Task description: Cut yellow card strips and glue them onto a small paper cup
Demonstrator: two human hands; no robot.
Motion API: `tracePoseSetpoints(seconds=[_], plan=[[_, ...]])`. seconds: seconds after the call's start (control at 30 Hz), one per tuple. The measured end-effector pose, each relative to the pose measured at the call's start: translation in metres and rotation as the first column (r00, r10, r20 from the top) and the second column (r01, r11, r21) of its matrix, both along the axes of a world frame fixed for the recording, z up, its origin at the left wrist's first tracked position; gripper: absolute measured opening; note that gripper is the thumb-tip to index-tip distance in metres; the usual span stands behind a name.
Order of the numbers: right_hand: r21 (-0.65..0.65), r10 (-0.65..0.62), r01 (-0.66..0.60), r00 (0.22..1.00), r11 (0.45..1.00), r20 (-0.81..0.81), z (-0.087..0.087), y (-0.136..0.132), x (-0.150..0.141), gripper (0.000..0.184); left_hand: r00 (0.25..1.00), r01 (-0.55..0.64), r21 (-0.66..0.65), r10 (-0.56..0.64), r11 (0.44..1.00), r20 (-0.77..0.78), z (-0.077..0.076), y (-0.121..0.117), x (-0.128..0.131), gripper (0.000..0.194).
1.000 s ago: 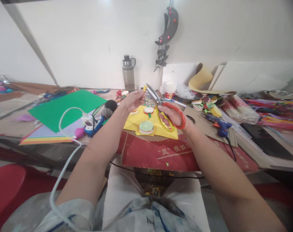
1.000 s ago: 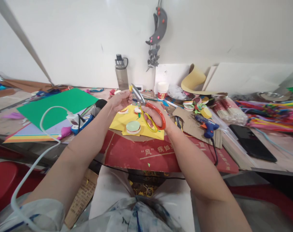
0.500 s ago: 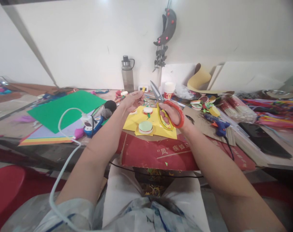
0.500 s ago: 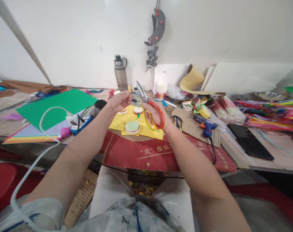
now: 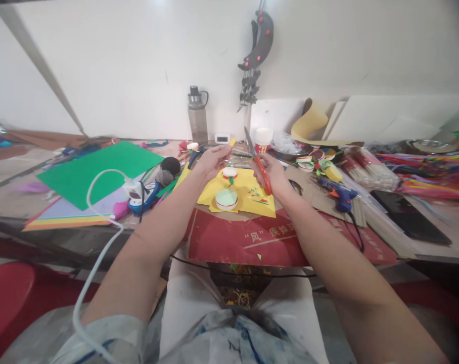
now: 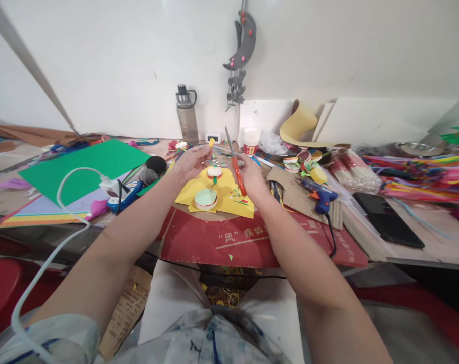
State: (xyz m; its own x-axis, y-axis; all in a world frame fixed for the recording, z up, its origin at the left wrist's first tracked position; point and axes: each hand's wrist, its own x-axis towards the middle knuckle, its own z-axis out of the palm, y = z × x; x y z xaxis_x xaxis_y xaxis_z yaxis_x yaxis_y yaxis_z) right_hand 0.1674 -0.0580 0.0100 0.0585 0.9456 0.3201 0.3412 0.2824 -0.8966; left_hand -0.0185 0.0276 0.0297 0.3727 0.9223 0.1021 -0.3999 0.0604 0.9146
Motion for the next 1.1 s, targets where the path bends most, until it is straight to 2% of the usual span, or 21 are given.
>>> tracePoseSetpoints(seconds=[0.07, 0.13, 0.27, 0.37, 0.47, 0.6, 0.77, 1.0, 1.1], plan=[[0.020, -0.046, 0.050, 0.985, 0.999, -0.166, 0.003, 0.000, -0.004, 0.043, 1.000, -0.002, -0.022, 0.003, 1.000, 0.011, 0.002, -0.005, 0.005, 0.018], [0.091, -0.111, 0.133, 0.970, 0.987, -0.214, 0.004, 0.000, -0.006, 0.048, 1.000, 0.010, -0.029, -0.010, 1.000, 0.014, 0.004, -0.011, 0.009, 0.016], [0.311, -0.193, 0.240, 0.965, 0.919, -0.176, 0.004, 0.001, -0.003, 0.052, 0.999, 0.034, 0.040, -0.033, 0.999, -0.028, 0.005, -0.024, 0.019, 0.014], [0.395, -0.214, 0.235, 0.972, 0.888, -0.096, 0.003, 0.001, 0.000, 0.055, 0.995, 0.060, 0.127, -0.049, 0.990, -0.087, 0.006, -0.034, 0.025, 0.015], [0.413, -0.216, 0.208, 0.976, 0.886, -0.028, 0.004, 0.000, 0.000, 0.055, 0.992, 0.067, 0.180, -0.047, 0.981, -0.114, 0.006, -0.042, 0.030, 0.016], [0.404, -0.220, 0.229, 0.973, 0.885, -0.070, 0.004, 0.000, 0.001, 0.051, 0.985, 0.079, 0.207, -0.045, 0.975, -0.164, 0.003, -0.044, 0.033, 0.011], [0.407, -0.204, 0.213, 0.977, 0.888, -0.067, 0.001, 0.004, 0.006, 0.047, 0.980, 0.099, 0.202, -0.061, 0.974, -0.188, 0.000, -0.043, 0.033, 0.015], [0.412, -0.189, 0.188, 0.981, 0.892, -0.038, -0.001, 0.003, 0.006, 0.044, 0.949, 0.273, 0.034, -0.263, 0.961, -0.174, 0.005, -0.039, 0.024, 0.032], [0.425, -0.199, 0.174, 0.980, 0.888, 0.016, -0.001, 0.004, 0.006, 0.041, 0.943, 0.279, 0.023, -0.270, 0.960, -0.193, 0.007, -0.036, 0.021, 0.038]])
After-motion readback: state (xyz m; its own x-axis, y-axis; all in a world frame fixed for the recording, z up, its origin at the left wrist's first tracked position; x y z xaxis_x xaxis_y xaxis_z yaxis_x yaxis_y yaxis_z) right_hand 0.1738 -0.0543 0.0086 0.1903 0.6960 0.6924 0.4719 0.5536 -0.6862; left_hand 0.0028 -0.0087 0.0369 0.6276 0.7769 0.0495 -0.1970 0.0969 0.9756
